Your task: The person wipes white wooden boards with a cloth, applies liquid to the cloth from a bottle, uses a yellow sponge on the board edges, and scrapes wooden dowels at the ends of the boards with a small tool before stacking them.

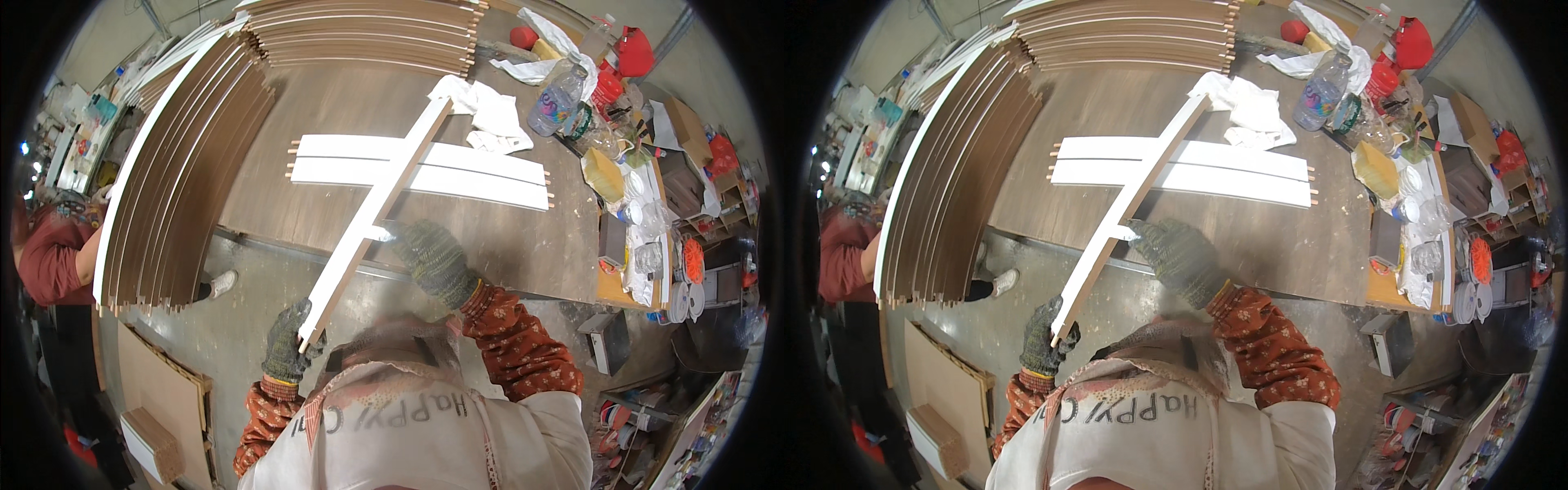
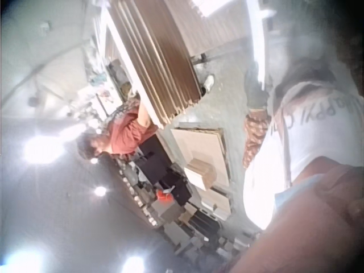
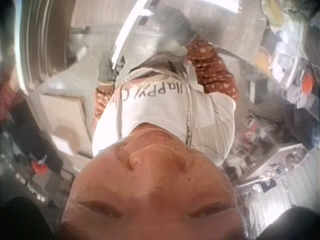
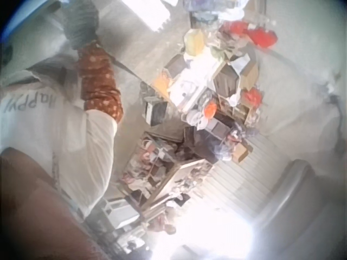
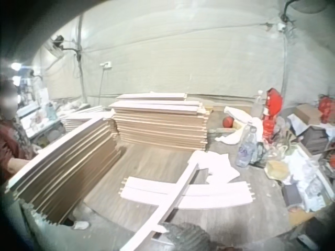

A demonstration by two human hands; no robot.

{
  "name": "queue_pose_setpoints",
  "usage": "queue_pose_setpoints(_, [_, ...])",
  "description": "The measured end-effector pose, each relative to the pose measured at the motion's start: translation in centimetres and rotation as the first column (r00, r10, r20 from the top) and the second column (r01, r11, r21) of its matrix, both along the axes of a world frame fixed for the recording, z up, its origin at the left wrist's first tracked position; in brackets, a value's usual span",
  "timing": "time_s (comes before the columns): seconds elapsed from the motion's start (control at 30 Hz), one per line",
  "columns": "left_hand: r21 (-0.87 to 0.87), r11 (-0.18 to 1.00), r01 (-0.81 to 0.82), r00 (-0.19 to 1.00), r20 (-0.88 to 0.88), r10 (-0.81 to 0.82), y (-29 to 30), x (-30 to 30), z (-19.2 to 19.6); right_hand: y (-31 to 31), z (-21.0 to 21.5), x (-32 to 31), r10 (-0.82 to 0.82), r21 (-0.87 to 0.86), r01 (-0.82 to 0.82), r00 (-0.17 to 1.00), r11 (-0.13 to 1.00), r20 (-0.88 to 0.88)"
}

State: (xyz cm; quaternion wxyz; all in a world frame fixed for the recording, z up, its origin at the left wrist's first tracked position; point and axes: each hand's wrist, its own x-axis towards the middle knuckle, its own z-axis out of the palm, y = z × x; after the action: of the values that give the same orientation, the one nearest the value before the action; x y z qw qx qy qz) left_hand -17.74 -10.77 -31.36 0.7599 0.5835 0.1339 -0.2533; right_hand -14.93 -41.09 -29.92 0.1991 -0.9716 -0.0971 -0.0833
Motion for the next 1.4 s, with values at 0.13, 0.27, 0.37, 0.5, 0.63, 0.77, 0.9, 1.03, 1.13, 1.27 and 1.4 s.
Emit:
queue_pose_setpoints(0.13, [-0.042, 0.998, 0.049, 0.995, -0.081, -0.053, 0.0, 0.6, 0.8, -2.5, -1.3, 0.2, -0.175, 0.032, 0.172, 0.971, 0.985, 0.163])
queue_pose_setpoints(0.27, [-0.079, 0.996, 0.037, 0.997, -0.058, -0.042, 3.7, 1.1, -0.9, -4.4, -0.7, -0.3, -0.175, 0.090, 0.156, 0.946, 0.984, 0.273])
queue_pose_setpoints(0.37, [0.109, 0.993, 0.053, 0.993, 0.096, -0.063, 5.3, 1.1, -1.2, -6.3, -2.8, -0.8, -0.197, 0.075, 0.182, 0.908, 0.980, 0.370])
queue_pose_setpoints(0.5, [0.460, 0.865, 0.202, 0.924, 0.202, -0.324, 6.7, 3.0, 0.0, -8.5, -3.4, -2.2, -0.234, 0.115, 0.205, 0.884, 0.972, 0.405])
queue_pose_setpoints(0.63, [0.558, 0.802, 0.214, 0.898, 0.211, -0.387, 5.5, 4.5, 1.2, -7.8, -2.6, -3.1, -0.332, 0.220, 0.259, 0.839, 0.940, 0.432])
queue_pose_setpoints(0.77, [0.882, 0.394, 0.260, 0.741, 0.079, -0.666, 1.0, 6.4, 4.7, -8.1, -4.7, -3.8, -0.319, 0.137, 0.288, 0.853, 0.948, 0.414])
queue_pose_setpoints(0.9, [0.915, 0.403, -0.010, 0.445, 0.366, -0.817, -2.6, 6.5, 2.0, -7.6, -5.4, -4.0, -0.305, 0.132, 0.275, 0.866, 0.952, 0.397])
queue_pose_setpoints(1.03, [0.956, 0.221, -0.195, 0.392, 0.283, -0.875, -4.5, 6.5, -0.6, -6.7, -3.5, -5.3, -0.306, 0.195, 0.251, 0.886, 0.948, 0.347])
queue_pose_setpoints(1.13, [0.947, 0.311, -0.085, 0.370, 0.320, -0.872, -2.9, 5.7, -1.8, -7.1, -2.9, -8.0, -0.412, 0.348, 0.300, 0.854, 0.888, 0.317])
queue_pose_setpoints(1.27, [0.978, 0.199, 0.057, 0.265, 0.177, -0.948, -4.0, 5.0, 0.2, -9.0, -1.8, -14.5, -0.585, 0.194, 0.553, 0.744, 0.810, 0.324])
queue_pose_setpoints(1.4, [0.987, 0.026, 0.156, 0.110, 0.008, -0.994, -6.0, 5.5, 2.1, -9.1, -2.6, -19.1, -0.749, 0.211, 0.727, 0.577, 0.653, 0.327])
